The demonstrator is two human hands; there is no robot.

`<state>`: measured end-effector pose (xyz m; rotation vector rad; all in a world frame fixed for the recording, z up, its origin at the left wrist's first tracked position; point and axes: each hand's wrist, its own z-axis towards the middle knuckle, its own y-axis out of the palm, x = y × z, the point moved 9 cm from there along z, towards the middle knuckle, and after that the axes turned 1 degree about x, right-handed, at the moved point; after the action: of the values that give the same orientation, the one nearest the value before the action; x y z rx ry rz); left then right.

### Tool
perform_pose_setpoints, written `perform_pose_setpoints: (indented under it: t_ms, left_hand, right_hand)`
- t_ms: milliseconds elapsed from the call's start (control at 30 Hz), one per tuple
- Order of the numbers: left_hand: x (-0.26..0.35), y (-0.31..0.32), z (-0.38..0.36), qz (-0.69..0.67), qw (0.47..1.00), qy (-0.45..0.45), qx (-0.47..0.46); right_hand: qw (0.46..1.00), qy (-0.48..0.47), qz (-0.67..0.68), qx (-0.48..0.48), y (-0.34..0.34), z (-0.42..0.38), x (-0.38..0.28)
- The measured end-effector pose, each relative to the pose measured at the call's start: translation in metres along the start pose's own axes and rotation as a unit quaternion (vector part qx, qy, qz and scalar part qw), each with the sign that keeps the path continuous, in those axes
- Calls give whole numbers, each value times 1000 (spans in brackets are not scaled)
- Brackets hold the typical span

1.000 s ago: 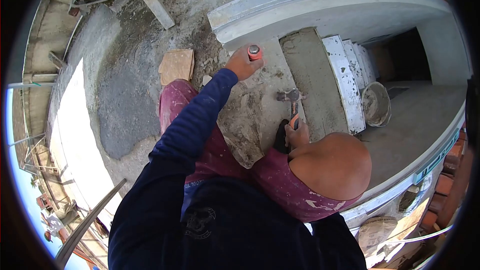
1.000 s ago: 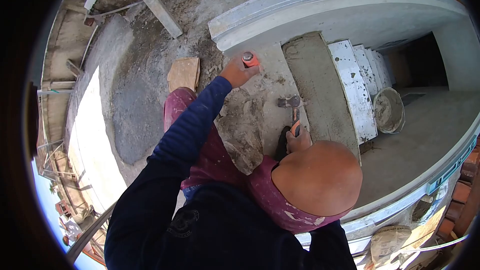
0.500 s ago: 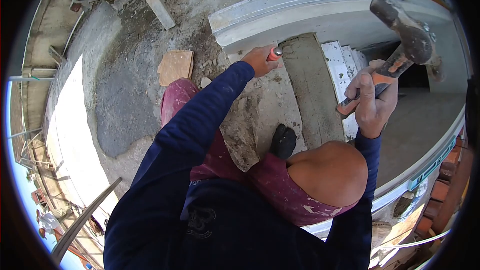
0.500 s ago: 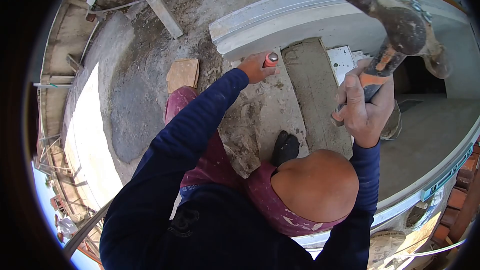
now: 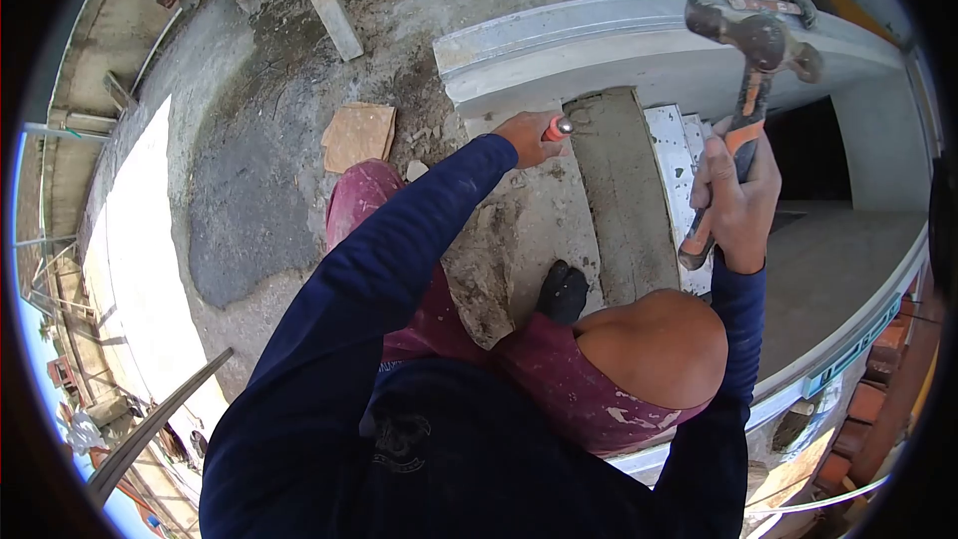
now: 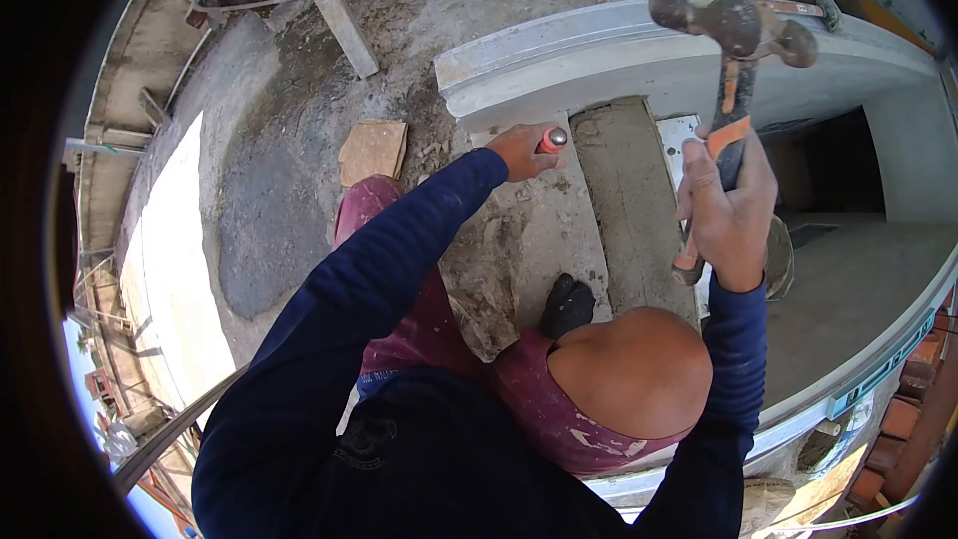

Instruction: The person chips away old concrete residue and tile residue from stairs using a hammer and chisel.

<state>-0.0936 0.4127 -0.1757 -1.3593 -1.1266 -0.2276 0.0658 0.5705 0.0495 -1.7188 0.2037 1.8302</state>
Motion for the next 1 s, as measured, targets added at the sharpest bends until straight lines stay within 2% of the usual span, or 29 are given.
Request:
perform_pose_setpoints:
  t_ms: [33, 67, 133, 200, 233, 267, 333, 367, 400, 433, 467, 500, 567, 600, 667, 700, 733, 767, 833, 900, 933, 1000]
  left_hand:
    - [1, -1, 3, 10, 1000, -3, -5]
    - [2, -2, 4, 7, 1000, -7, -8]
    - [2, -1, 4, 1, 1000, -16, -15]
    - [-2, -3, 6, -2, 1000, -6, 6]
    - [-5, -2, 4, -3, 1000, 0, 16]
    - [-8, 6, -1, 3, 1000, 4, 25]
    - [-9, 3, 3, 21, 998, 19, 55]
    - [-18, 5, 5, 3, 999, -7, 42]
    - [-17, 8, 2, -2, 999, -6, 39]
    - [-14, -2, 5, -2, 999, 2, 42]
    - [-10, -4, 4, -8, 999, 6, 40]
    - [-8, -3, 0, -12, 999, -3, 40]
    - [-8, -9, -2, -17, 999, -24, 46]
    - [-9, -9, 0, -20, 999, -20, 45]
    - [-10, -7, -1, -25, 999, -10, 43]
    - [-14, -5, 0, -15, 999, -22, 34]
    - [-13, -8, 0, -7, 999, -17, 47]
    - [-13, -9, 0, 1, 998, -12, 59]
    - [-12, -14, 10, 18, 997, 5, 79]
    - [-21, -2, 3, 14, 996, -2, 90]
    - [-18, 0, 3, 2, 998, -5, 67]
    - [-12, -4, 1, -24, 999, -18, 28]
  right_hand:
    - [991, -84, 74, 67, -13, 8, -32]
    - [977, -126, 135, 111, -22, 15, -50]
    - [946, -168, 239, 139, -14, 17, -54]
    - [991, -61, 62, 100, 26, -5, 24]
    - [988, -73, -134, -22, 61, -20, 74]
    - [932, -81, -324, -138, 86, -35, 117]
    - [970, 6, -212, -121, 76, -37, 119]
    - [976, 49, -177, -118, 69, -33, 117]
    - [979, 100, -143, -109, 57, -32, 98]
    - [992, 61, -82, -79, 43, -24, 75]
    - [992, 114, 15, -50, 32, -18, 43]
    - [999, 30, 5, -11, 13, -6, 10]
    - [981, -88, 144, 99, -11, 13, -50]
    - [965, -159, 178, 110, -15, 19, -70]
    - [951, -161, 246, 99, 3, 17, -47]
    - [984, -154, 21, 88, 24, 4, -10]
    - [966, -139, -205, 77, 47, -14, 44]
    - [941, -1, -305, -145, 86, -23, 121]
    - [965, -15, -222, -140, 89, -33, 120]
    - [972, 44, -175, -151, 70, -27, 110]
    - [974, 77, -151, -150, 57, -24, 93]
    - [991, 111, -43, -61, 23, -6, 14]
